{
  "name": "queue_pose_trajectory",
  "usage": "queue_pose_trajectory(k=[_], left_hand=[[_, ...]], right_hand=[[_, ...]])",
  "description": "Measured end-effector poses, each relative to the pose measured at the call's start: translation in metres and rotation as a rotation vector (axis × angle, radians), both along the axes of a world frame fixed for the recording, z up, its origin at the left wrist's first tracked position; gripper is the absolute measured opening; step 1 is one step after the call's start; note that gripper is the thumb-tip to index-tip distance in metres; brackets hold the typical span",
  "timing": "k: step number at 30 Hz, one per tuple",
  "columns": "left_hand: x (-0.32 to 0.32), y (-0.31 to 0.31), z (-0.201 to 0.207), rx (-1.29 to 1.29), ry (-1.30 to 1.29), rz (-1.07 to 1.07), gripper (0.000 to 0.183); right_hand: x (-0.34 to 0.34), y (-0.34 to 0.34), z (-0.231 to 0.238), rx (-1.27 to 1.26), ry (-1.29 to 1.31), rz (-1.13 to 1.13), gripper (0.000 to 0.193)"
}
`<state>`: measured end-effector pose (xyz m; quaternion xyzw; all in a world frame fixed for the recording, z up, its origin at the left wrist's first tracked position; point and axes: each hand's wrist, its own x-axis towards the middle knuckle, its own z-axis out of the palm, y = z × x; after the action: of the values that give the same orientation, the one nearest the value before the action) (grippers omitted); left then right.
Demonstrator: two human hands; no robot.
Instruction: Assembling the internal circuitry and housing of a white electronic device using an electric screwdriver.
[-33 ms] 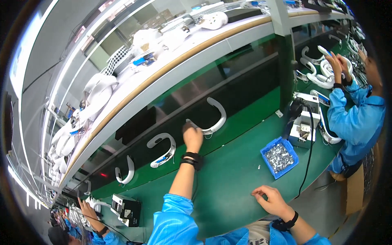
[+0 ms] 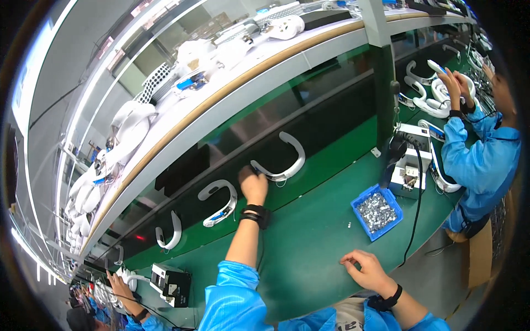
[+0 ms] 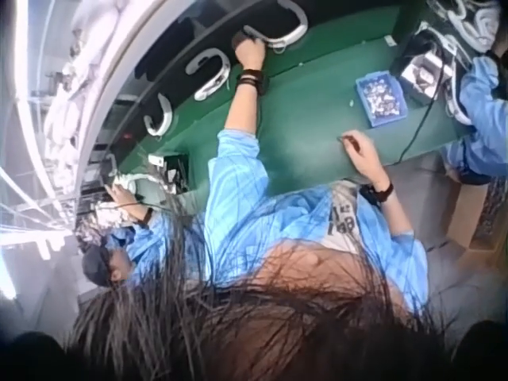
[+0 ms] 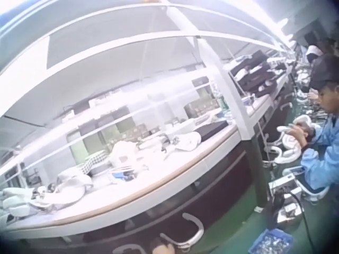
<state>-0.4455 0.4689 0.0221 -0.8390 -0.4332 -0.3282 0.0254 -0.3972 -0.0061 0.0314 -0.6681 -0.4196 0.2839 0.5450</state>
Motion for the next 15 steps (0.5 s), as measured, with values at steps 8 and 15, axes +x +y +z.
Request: queue_pose_trajectory(k=[8, 15], left_hand=[[-0.091, 0.077, -0.052, -0.33, 0.524, 0.336, 0.039], [-0.096, 0.045, 0.026, -0.724, -0.08, -0.15, 0.033]], right_hand=[[0.01, 0.006, 0.0, 0.097, -0.098, 0.081, 0.011], [0.068, -0.017, 0.039, 0.073, -0.368, -0.309, 0.014]])
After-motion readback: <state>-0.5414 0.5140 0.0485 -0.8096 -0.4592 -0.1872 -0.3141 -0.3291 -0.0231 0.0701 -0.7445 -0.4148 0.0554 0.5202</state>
